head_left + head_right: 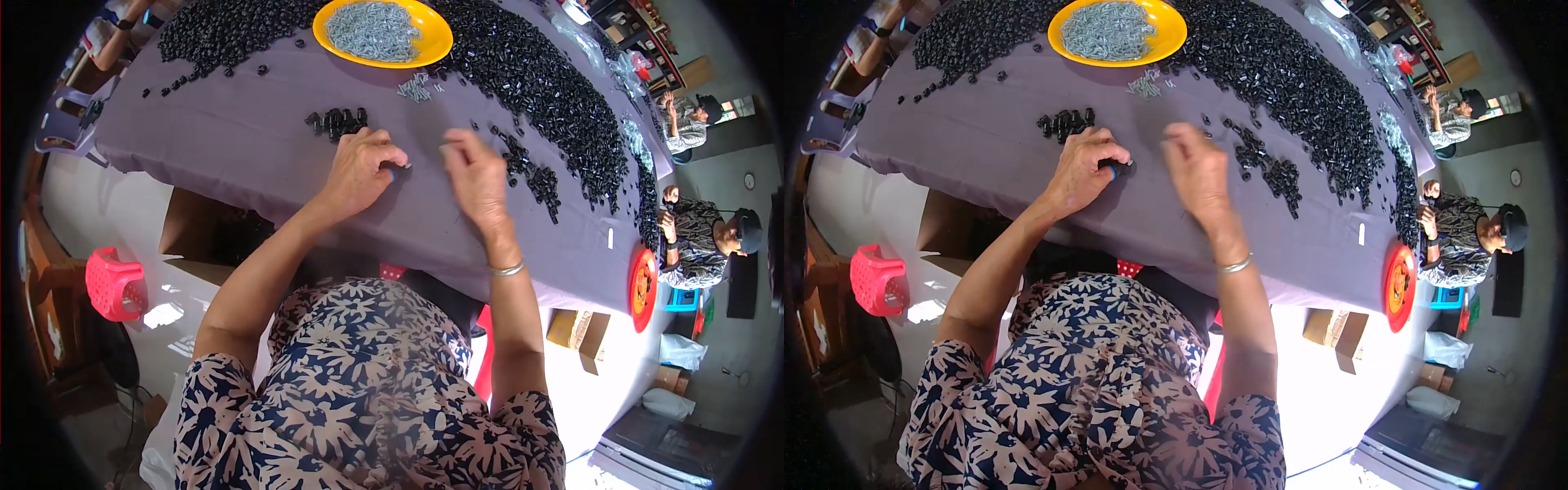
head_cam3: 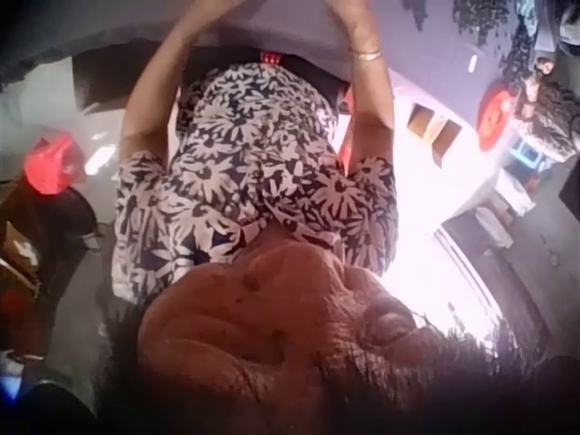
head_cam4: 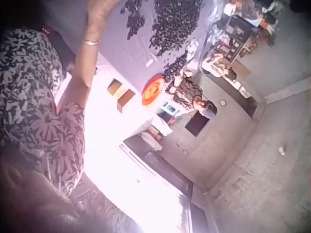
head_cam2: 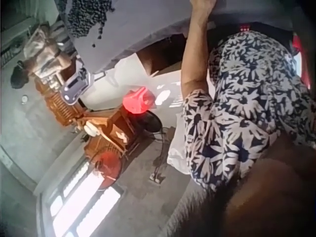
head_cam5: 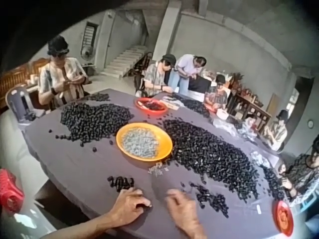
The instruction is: The person repeatedly assembles small plastic components by inserting metal screws into them by hand.
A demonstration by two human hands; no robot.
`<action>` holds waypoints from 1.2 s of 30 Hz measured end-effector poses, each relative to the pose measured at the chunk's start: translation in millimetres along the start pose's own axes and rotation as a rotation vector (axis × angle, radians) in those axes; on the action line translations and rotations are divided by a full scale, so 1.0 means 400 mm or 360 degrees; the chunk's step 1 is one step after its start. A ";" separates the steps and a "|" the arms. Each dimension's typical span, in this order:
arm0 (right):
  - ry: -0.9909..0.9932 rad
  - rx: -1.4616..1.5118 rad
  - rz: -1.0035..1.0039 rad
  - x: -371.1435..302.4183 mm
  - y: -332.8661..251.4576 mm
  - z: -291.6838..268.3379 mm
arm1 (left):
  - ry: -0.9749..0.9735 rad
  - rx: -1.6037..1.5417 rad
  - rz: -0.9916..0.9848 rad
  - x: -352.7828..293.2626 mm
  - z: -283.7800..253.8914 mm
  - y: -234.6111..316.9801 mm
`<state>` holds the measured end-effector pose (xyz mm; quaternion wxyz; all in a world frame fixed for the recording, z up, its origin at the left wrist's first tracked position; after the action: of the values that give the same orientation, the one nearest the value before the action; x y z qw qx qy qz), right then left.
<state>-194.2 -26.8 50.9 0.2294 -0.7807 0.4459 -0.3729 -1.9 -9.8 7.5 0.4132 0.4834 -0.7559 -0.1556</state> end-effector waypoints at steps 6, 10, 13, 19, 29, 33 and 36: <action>0.0021 -0.0621 -0.0372 0.045 0.118 -0.120 | -0.0136 -0.0300 -0.0005 -0.008 0.044 0.051; -0.0249 -0.1094 -0.0666 0.060 0.125 -0.100 | -0.0077 -0.0021 -0.0013 -0.009 0.052 0.068; -0.0362 -0.1296 -0.0670 0.068 0.119 -0.083 | -0.0040 -0.0041 -0.0019 -0.012 0.047 0.073; -0.0349 -0.1112 -0.0554 0.051 0.085 -0.092 | -0.0072 -0.0054 -0.0008 -0.014 0.046 0.071; -0.0045 0.0793 0.0252 -0.074 0.047 -0.014 | -0.0125 -0.0005 -0.0074 -0.011 0.039 0.078; -0.0057 0.0798 0.0063 -0.076 0.035 -0.009 | -0.0153 -0.0011 -0.0089 -0.010 0.042 0.078; -0.0066 0.0644 0.0037 -0.081 0.028 -0.001 | -0.0155 0.0009 -0.0100 -0.013 0.039 0.080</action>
<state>-211.0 -4.2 31.2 0.3950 -0.7210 0.3660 -0.4360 -32.2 7.5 15.9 0.3694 0.5000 -0.7599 -0.1899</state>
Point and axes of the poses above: each hand's wrist, its own x-axis towards the middle knuckle, its own z-axis out of the palm, y = z × x, the point moved 2 cm from there along x, towards the middle knuckle, and after that the axes turned 5 degrees about -z, right-handed, at the moved point
